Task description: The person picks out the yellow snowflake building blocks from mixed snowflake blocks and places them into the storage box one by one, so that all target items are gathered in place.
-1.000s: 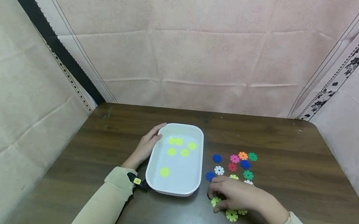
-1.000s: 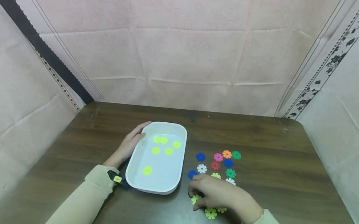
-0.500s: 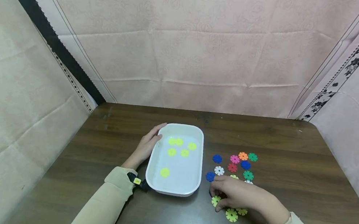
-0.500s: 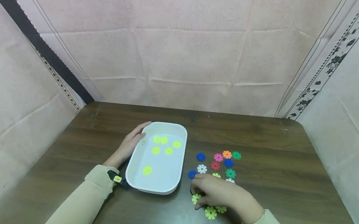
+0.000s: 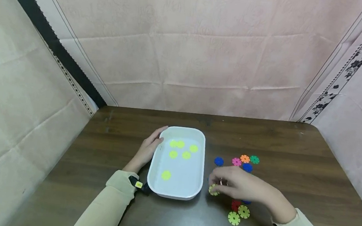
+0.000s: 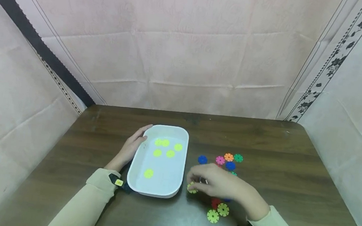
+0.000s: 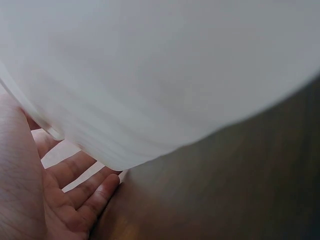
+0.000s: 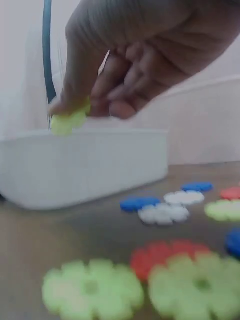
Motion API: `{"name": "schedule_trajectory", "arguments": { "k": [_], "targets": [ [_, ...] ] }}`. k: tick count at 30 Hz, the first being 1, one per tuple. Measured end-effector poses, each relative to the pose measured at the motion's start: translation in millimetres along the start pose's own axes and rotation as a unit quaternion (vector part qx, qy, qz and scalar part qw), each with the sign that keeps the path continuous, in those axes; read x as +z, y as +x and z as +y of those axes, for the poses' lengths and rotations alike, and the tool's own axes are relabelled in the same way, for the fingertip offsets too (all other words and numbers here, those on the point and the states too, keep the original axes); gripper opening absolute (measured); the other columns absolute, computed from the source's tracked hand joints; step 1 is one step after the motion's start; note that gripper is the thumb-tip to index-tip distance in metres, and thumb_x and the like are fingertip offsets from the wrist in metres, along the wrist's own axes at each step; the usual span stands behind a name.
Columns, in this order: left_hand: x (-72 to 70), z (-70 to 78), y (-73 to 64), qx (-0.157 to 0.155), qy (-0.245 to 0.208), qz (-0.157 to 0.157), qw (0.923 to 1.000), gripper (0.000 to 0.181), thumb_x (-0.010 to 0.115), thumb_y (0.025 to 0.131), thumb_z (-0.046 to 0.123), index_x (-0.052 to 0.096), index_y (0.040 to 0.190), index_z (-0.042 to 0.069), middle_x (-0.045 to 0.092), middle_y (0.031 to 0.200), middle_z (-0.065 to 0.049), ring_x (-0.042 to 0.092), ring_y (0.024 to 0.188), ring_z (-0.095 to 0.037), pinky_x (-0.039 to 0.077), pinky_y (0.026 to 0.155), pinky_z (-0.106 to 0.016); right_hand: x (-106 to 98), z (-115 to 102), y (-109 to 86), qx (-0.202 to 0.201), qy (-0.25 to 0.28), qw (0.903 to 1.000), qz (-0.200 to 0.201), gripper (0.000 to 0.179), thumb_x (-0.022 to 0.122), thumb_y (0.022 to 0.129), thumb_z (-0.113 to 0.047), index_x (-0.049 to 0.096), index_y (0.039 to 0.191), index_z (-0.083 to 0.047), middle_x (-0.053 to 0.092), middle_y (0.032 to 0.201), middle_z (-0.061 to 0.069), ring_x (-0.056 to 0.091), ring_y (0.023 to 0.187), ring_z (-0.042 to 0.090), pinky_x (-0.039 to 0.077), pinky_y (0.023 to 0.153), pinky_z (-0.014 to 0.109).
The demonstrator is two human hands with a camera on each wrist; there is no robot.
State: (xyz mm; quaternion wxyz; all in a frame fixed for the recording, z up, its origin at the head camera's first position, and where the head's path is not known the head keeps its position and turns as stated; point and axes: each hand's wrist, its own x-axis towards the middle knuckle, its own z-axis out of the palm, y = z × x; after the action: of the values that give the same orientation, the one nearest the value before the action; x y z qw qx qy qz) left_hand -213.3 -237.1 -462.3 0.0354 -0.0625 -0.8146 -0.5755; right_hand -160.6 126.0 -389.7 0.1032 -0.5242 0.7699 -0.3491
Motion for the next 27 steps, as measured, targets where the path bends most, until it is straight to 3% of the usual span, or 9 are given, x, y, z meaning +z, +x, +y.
{"name": "schedule_trajectory", "arguments": {
  "k": [3,6,10,13,17,20,23,27],
  "targets": [
    [0.1,-0.7,-1.0,0.002,0.002,0.003,1.0,0.042,0.046,0.106,0.035,0.047,0.148,0.041,0.047,0.152,0.008,0.05,0.132,-0.02,0.042,0.105,-0.051,-2,-5,18.0,-0.017,-0.002,0.9982,0.058,0.008,0.071,0.096,-0.024,0.067,0.103,-0.026,0.066,0.093,-0.016,0.058,0.078,0.003,0.053,0.065,0.023],
    [-0.1,-1.4,-0.6,0.006,0.003,0.007,1.0,0.041,0.046,0.106,0.034,0.047,0.147,0.042,0.047,0.151,0.008,0.05,0.132,-0.021,0.043,0.104,-0.053,5,-7,43.8,-0.02,-0.006,0.9963,0.084,0.011,0.073,0.095,-0.024,0.069,0.105,-0.022,0.067,0.093,-0.015,0.059,0.079,0.005,0.054,0.066,0.025],
    [-0.6,-2.6,-0.2,0.001,0.001,0.005,1.0,0.041,0.046,0.106,0.034,0.047,0.146,0.044,0.048,0.15,0.009,0.053,0.129,-0.021,0.046,0.1,-0.051,21,-3,76.2,0.032,-0.037,0.9978,0.044,0.016,0.073,0.094,-0.025,0.073,0.108,-0.018,0.068,0.095,-0.017,0.059,0.083,0.004,0.054,0.074,0.024],
    [-0.8,-3.4,-0.1,-0.004,0.0,-0.002,1.0,0.042,0.045,0.107,0.035,0.047,0.148,0.042,0.047,0.151,0.009,0.054,0.127,-0.021,0.048,0.099,-0.048,33,2,92.6,0.068,-0.094,0.9933,-0.004,0.013,0.074,0.094,-0.026,0.076,0.104,-0.02,0.067,0.089,-0.017,0.057,0.078,0.003,0.051,0.074,0.023],
    [-1.4,-2.3,1.1,0.003,-0.002,-0.003,1.0,0.042,0.045,0.107,0.033,0.047,0.148,0.04,0.048,0.151,0.008,0.055,0.127,-0.022,0.049,0.098,-0.047,43,4,102.8,0.069,-0.175,0.9819,-0.025,0.007,0.074,0.093,-0.025,0.077,0.098,-0.022,0.068,0.081,-0.014,0.054,0.07,0.006,0.048,0.07,0.027],
    [-2.5,-1.0,2.2,0.006,0.001,0.0,1.0,0.041,0.045,0.107,0.035,0.047,0.146,0.044,0.048,0.151,0.01,0.054,0.128,-0.02,0.048,0.099,-0.048,45,4,104.8,0.066,-0.206,0.9762,-0.018,0.012,0.075,0.092,-0.025,0.079,0.102,-0.02,0.073,0.087,-0.011,0.059,0.074,0.008,0.05,0.074,0.031],
    [-3.5,-1.2,2.5,0.001,0.005,0.0,1.0,0.04,0.045,0.107,0.037,0.047,0.146,0.045,0.047,0.151,0.011,0.053,0.129,-0.019,0.047,0.101,-0.047,47,5,104.3,0.065,-0.204,0.9768,-0.012,0.02,0.074,0.093,-0.027,0.077,0.11,-0.017,0.075,0.101,-0.009,0.064,0.088,0.011,0.052,0.084,0.034],
    [-3.3,-3.4,0.6,-0.005,0.007,-0.01,0.9999,0.042,0.045,0.107,0.039,0.046,0.149,0.041,0.047,0.152,0.009,0.055,0.126,-0.024,0.049,0.097,-0.046,48,5,99.0,0.074,-0.158,0.9847,0.008,0.027,0.07,0.096,-0.034,0.074,0.117,-0.017,0.072,0.111,-0.009,0.064,0.103,0.011,0.052,0.093,0.036]
  ]
}}
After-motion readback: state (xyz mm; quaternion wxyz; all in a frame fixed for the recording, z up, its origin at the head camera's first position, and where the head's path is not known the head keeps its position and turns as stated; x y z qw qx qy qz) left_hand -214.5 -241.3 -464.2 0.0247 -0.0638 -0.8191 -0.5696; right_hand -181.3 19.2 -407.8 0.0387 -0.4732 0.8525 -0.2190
